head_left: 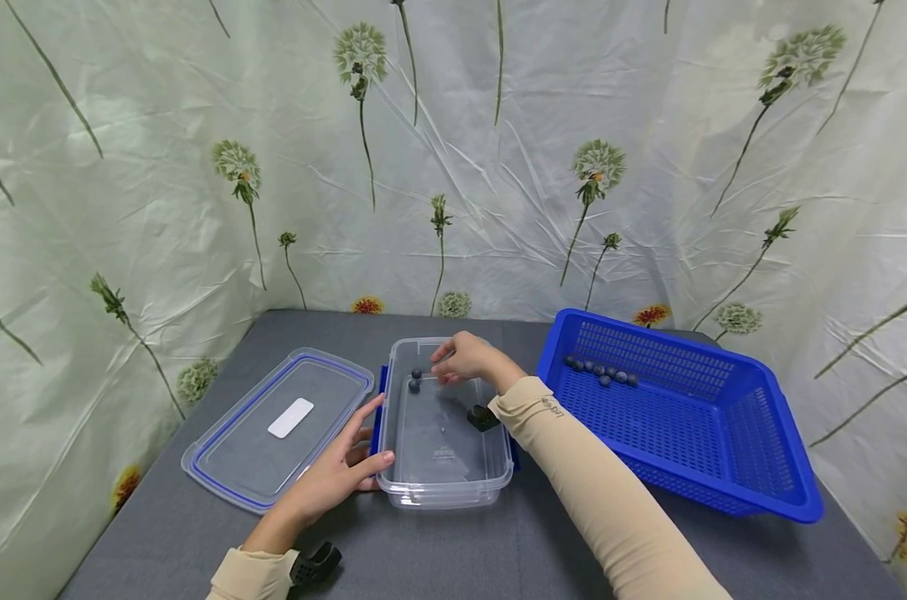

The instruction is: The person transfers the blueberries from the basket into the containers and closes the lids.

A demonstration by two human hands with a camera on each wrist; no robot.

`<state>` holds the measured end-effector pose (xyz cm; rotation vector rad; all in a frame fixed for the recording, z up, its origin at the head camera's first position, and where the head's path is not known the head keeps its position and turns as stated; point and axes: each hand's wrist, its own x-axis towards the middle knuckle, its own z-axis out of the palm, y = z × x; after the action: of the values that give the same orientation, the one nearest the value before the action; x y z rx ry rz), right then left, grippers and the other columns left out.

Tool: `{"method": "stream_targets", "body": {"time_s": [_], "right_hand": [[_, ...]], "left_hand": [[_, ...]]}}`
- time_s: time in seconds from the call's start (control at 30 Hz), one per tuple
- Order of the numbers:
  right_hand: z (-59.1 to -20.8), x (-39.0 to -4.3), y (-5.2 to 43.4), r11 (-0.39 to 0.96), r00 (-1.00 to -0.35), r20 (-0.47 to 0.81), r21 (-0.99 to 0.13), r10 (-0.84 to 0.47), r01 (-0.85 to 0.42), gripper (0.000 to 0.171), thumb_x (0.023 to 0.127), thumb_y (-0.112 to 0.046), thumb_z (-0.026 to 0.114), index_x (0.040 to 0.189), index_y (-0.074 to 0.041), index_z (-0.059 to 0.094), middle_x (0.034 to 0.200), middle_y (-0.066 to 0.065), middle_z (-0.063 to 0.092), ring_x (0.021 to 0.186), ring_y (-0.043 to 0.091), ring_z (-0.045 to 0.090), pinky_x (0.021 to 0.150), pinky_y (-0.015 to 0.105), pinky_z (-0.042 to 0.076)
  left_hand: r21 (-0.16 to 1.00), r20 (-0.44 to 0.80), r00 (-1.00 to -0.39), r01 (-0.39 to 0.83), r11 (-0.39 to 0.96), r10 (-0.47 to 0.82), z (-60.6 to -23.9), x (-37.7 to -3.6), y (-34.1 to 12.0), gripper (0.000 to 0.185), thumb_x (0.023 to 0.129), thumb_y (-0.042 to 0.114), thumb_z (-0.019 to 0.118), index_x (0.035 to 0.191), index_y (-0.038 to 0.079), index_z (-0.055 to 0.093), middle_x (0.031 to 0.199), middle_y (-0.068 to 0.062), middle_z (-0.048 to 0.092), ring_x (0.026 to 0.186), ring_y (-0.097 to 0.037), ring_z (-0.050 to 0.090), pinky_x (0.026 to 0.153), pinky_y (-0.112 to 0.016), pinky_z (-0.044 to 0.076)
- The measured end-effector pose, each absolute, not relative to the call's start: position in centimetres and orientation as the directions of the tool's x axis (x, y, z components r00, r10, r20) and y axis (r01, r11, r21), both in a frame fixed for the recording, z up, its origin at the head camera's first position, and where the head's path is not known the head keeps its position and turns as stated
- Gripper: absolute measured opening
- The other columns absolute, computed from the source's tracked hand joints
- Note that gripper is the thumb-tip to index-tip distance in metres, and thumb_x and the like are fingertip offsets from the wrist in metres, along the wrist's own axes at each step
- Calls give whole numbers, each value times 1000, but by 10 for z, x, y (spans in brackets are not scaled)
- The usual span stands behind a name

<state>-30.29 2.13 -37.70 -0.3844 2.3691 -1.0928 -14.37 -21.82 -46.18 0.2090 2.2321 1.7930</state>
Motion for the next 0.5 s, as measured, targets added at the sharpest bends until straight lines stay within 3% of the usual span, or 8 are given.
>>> {"method": "stream_targets", "body": {"time_s": [0.5], "right_hand": [[-362,-305,41,600,-844,-282,-798,-457,-59,36,104,-10,69,137,4,68,119,24,78,114,35,76,103,45,60]], "left_hand": [[973,-118,-954,-55,226,275,-462,-144,-218,83,105,25,70,169,42,20,163,-36,35,137,-49,58,88,-50,65]]}}
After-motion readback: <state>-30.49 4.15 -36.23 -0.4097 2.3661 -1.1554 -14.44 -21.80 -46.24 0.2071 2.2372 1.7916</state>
